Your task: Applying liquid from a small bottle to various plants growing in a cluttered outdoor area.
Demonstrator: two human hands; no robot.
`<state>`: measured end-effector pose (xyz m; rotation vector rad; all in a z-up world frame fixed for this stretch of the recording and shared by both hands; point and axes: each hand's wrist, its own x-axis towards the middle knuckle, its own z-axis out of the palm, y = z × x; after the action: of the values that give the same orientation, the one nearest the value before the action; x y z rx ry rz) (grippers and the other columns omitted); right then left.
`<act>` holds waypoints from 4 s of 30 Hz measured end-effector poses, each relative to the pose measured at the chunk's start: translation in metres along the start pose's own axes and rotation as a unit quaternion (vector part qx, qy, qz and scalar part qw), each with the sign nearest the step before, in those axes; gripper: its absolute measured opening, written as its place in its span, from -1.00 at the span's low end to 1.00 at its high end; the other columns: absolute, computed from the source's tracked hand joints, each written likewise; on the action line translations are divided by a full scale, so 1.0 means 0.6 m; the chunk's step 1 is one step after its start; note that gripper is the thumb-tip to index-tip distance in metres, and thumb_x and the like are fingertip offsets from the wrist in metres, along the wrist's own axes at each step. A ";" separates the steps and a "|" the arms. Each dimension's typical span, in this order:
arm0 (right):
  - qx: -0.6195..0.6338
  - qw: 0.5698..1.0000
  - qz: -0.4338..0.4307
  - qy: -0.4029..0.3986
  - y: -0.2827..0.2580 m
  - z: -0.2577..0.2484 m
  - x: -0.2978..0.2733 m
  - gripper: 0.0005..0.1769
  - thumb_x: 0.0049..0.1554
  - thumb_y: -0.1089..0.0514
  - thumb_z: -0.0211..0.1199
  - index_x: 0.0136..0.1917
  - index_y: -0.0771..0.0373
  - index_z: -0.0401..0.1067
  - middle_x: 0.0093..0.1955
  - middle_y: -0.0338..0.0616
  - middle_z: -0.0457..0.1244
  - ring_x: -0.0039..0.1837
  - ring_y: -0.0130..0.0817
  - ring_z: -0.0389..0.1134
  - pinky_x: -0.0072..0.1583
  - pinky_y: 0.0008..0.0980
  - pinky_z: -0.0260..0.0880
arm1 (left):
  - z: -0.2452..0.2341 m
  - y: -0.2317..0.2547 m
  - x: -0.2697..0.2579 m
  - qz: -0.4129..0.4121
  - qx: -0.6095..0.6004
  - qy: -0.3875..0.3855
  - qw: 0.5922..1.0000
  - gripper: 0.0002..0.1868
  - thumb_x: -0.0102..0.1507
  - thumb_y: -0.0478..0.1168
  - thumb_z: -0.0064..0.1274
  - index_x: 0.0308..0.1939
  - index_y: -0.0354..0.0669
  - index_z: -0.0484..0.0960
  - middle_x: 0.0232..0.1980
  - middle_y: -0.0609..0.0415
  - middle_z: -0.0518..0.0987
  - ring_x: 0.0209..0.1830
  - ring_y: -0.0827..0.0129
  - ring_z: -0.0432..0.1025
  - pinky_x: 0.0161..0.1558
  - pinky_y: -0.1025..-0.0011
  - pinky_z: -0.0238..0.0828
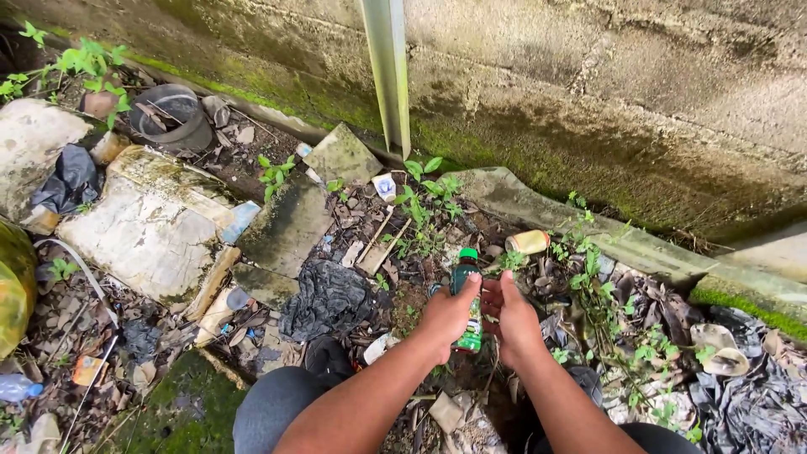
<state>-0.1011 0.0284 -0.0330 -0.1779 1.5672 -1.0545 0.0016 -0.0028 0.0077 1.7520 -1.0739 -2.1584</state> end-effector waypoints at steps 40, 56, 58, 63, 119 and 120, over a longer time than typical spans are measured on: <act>-0.021 0.998 -0.046 0.036 0.004 -0.002 0.007 -0.32 0.13 -0.29 -0.25 0.19 0.34 0.11 -0.01 0.01 0.01 0.00 -0.20 0.15 0.03 -0.12 0.21 | -0.016 -0.102 0.091 -0.042 -0.098 0.062 0.992 -0.34 0.24 0.16 -0.33 0.07 -0.45 0.15 -0.07 -0.22 0.30 -0.04 0.13 0.27 0.00 0.08 0.23; -0.029 0.998 -0.059 0.023 0.019 0.001 0.021 -0.30 0.12 -0.32 -0.23 0.18 0.35 0.12 -0.03 0.02 0.05 0.00 -0.19 0.19 0.02 -0.09 0.24 | -0.036 -0.105 0.094 -0.074 -0.139 0.101 0.982 -0.28 0.22 0.16 -0.29 0.16 -0.44 0.09 0.05 -0.30 0.26 0.11 0.02 0.19 0.05 0.05 0.19; -0.031 0.998 -0.056 0.026 0.021 0.001 0.024 -0.31 0.12 -0.32 -0.23 0.17 0.34 0.13 -0.05 -0.01 0.06 -0.02 -0.22 0.19 -0.01 -0.13 0.25 | -0.038 -0.084 0.069 -0.073 -0.118 0.096 0.986 -0.24 0.20 0.19 -0.31 0.17 -0.46 0.08 0.11 -0.31 0.21 0.17 -0.03 0.12 0.11 0.02 0.09; -0.039 0.997 -0.057 0.016 0.023 0.006 0.020 -0.30 0.12 -0.31 -0.20 0.18 0.35 0.13 -0.02 0.03 0.05 0.01 -0.18 0.19 0.01 -0.08 0.23 | -0.030 -0.075 0.058 -0.077 -0.092 0.087 0.989 -0.18 0.17 0.24 -0.29 0.17 -0.47 0.08 0.17 -0.31 0.16 0.25 -0.06 0.04 0.17 -0.02 -0.02; -0.191 0.832 -0.516 0.065 -0.041 0.006 0.077 -0.63 -0.06 0.42 0.36 -0.05 0.49 0.23 -0.01 0.25 0.21 0.03 -0.06 0.27 -0.05 -0.23 0.35 | -0.088 0.026 0.036 0.222 -0.221 0.028 0.949 -0.21 0.17 0.27 -0.40 0.21 -0.33 0.14 0.14 -0.50 0.19 0.21 -0.18 0.09 0.17 0.09 0.05; -0.192 0.832 -0.516 0.064 -0.041 0.005 0.077 -0.63 -0.06 0.42 0.36 -0.05 0.49 0.23 -0.01 0.25 0.21 0.03 -0.06 0.27 -0.05 -0.23 0.35 | -0.088 0.025 0.037 0.221 -0.222 0.028 0.949 -0.21 0.17 0.27 -0.40 0.21 -0.33 0.14 0.14 -0.50 0.19 0.21 -0.18 0.09 0.17 0.09 0.05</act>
<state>-0.1234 -0.0168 -0.0486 -1.3816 1.8043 -1.5491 0.0381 -0.0480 -0.0034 1.2260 -0.7877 -1.8682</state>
